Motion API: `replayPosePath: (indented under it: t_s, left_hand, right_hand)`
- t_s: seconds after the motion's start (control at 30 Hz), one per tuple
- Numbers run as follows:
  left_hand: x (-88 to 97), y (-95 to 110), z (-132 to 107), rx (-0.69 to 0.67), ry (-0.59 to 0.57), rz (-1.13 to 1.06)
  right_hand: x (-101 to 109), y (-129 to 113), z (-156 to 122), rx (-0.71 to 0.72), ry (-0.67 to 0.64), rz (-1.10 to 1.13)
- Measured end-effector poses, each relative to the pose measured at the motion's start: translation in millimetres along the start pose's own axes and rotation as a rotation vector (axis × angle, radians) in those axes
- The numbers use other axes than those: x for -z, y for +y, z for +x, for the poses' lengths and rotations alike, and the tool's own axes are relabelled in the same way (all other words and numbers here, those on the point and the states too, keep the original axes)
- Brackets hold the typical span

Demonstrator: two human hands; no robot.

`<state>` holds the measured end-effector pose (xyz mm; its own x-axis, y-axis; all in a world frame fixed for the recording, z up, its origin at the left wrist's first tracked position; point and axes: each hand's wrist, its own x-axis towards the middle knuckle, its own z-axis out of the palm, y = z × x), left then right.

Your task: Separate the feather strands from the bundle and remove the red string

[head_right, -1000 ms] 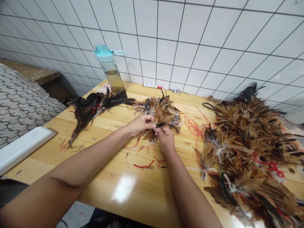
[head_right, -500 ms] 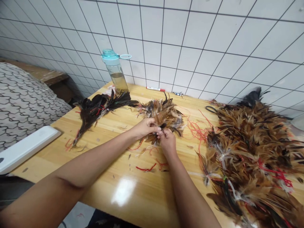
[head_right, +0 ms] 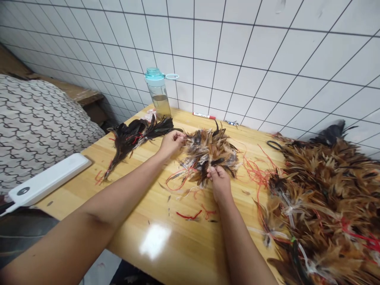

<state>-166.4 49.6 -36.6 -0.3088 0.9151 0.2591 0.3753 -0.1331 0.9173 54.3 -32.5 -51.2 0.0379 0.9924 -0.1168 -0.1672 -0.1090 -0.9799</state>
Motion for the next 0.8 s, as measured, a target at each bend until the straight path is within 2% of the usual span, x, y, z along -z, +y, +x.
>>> replayPosePath:
  t_s: [0.1, 0.2, 0.37, 0.47, 0.53, 0.63, 0.7, 0.8]
  left_hand:
    - [0.9, -5.9, -1.0, -0.107, -0.035, 0.119]
    - [-1.1, 4.8, -8.4, -0.200, -0.082, 0.161]
    - [1.8, 22.6, -16.8, -0.258, -0.182, 0.153]
    - [2.3, 22.3, -18.7, -0.303, -0.302, 0.137]
    - [0.1, 18.6, -18.9, -0.315, -0.341, 0.129]
    - [-3.9, 14.0, -18.7, -0.283, -0.293, 0.002]
    - [-5.3, 14.9, -19.4, -0.199, -0.267, -0.148]
    - [-5.2, 22.9, -22.8, -0.091, -0.289, -0.331]
  right_hand:
    - [-0.7, -1.1, -0.7, -0.007, 0.011, 0.017]
    - [-1.2, -2.0, -1.3, -0.004, 0.020, 0.028]
    - [-0.4, -1.7, -0.6, 0.001, 0.017, 0.055]
    - [0.4, -0.8, 0.9, -0.003, 0.027, 0.126]
    - [0.3, -0.8, 1.7, -0.014, 0.043, 0.176]
    - [-0.8, -1.9, 1.8, -0.030, 0.056, 0.211]
    - [-1.8, -3.2, 1.3, -0.037, 0.061, 0.214]
    - [-2.9, -5.1, 0.0, -0.040, 0.064, 0.201]
